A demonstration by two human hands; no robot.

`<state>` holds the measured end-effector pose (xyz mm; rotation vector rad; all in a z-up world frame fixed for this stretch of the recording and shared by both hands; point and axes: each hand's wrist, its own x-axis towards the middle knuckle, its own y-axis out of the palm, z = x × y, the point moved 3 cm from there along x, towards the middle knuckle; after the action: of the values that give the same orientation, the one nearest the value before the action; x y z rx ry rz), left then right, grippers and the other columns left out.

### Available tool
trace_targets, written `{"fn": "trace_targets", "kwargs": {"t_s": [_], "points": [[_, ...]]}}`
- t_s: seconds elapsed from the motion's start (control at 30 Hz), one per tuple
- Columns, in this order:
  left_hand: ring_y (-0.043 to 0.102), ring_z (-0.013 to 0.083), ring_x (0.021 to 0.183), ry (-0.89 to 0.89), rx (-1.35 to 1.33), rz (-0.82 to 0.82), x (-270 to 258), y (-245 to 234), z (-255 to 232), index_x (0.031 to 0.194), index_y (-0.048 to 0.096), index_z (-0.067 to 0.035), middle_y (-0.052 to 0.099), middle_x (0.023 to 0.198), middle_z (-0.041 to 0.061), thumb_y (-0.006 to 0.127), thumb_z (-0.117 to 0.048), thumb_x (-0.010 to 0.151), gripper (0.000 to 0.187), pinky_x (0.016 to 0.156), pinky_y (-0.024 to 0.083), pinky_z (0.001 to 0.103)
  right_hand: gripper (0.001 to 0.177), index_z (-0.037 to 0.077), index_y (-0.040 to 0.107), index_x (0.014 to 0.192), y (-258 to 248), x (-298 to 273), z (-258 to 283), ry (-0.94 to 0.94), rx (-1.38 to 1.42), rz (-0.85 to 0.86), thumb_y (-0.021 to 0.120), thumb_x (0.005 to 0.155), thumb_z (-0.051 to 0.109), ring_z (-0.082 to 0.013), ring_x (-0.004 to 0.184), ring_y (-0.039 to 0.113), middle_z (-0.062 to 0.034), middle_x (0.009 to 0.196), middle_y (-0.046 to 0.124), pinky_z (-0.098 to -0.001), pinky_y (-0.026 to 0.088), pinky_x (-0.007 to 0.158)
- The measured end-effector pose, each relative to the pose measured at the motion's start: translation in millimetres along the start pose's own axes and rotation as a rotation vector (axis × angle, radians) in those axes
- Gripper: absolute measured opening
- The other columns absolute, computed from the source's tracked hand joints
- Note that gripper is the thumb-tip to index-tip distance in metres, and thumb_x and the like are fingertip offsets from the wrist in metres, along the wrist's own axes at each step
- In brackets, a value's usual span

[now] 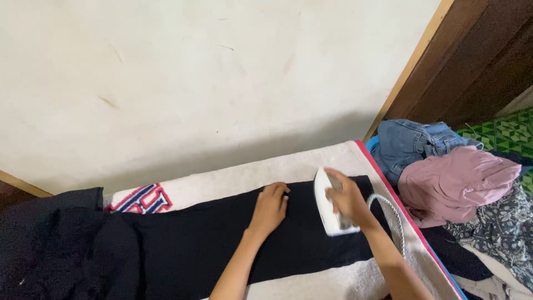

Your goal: Ironing a pair of black pants and then folding them.

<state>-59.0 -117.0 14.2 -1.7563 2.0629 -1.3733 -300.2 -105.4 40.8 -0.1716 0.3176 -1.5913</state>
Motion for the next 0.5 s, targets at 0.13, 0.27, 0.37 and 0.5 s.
{"fn": "trace_targets", "kwargs": {"t_s": [0.13,0.27,0.37,0.5], "points": [[0.061,0.0345,0.117,-0.069,0.045,-0.075,4.0,-30.9,33.2,0.113,0.067,-0.008,0.066,0.123,0.01,0.065,-0.009,0.092,0.021,0.1,0.049,0.044,0.061,0.023,0.054,0.145,7.6,-64.7,5.3,0.151,-0.056,0.078,0.064,0.086,0.009,-0.0116,0.04,0.05,-0.0053,0.07,0.066,-0.0304,0.047,0.042],[0.06,0.0322,0.114,-0.262,0.237,-0.032,0.3,-59.0,56.4,0.108,0.07,-0.011,0.066,0.12,0.007,0.07,-0.014,0.088,0.02,0.093,0.045,0.048,0.06,0.024,0.058,0.143,17.5,-98.0,1.6,0.152,0.02,0.195,0.067,0.085,0.009,-0.0116,0.04,0.053,-0.0072,0.068,0.067,-0.0301,0.048,0.042],[0.059,0.0314,0.11,-0.265,0.225,0.074,-2.5,-62.4,63.8,0.106,0.073,-0.014,0.064,0.119,0.008,0.074,-0.02,0.085,0.021,0.092,0.045,0.047,0.063,0.028,0.057,0.146,29.2,-81.0,15.4,0.172,-0.065,0.161,0.067,0.086,0.011,-0.0113,0.041,0.055,-0.001,0.078,0.074,-0.0301,0.052,0.044],[0.06,0.0301,0.109,-0.334,0.278,0.195,-5.6,-63.8,67.1,0.103,0.071,-0.009,0.064,0.117,0.008,0.072,-0.024,0.088,0.021,0.092,0.048,0.044,0.059,0.023,0.057,0.143,53.7,-28.8,25.0,0.119,-0.032,0.128,0.066,0.087,0.008,-0.0122,0.043,0.051,-0.0064,0.072,0.064,-0.0319,0.049,0.045]]}}
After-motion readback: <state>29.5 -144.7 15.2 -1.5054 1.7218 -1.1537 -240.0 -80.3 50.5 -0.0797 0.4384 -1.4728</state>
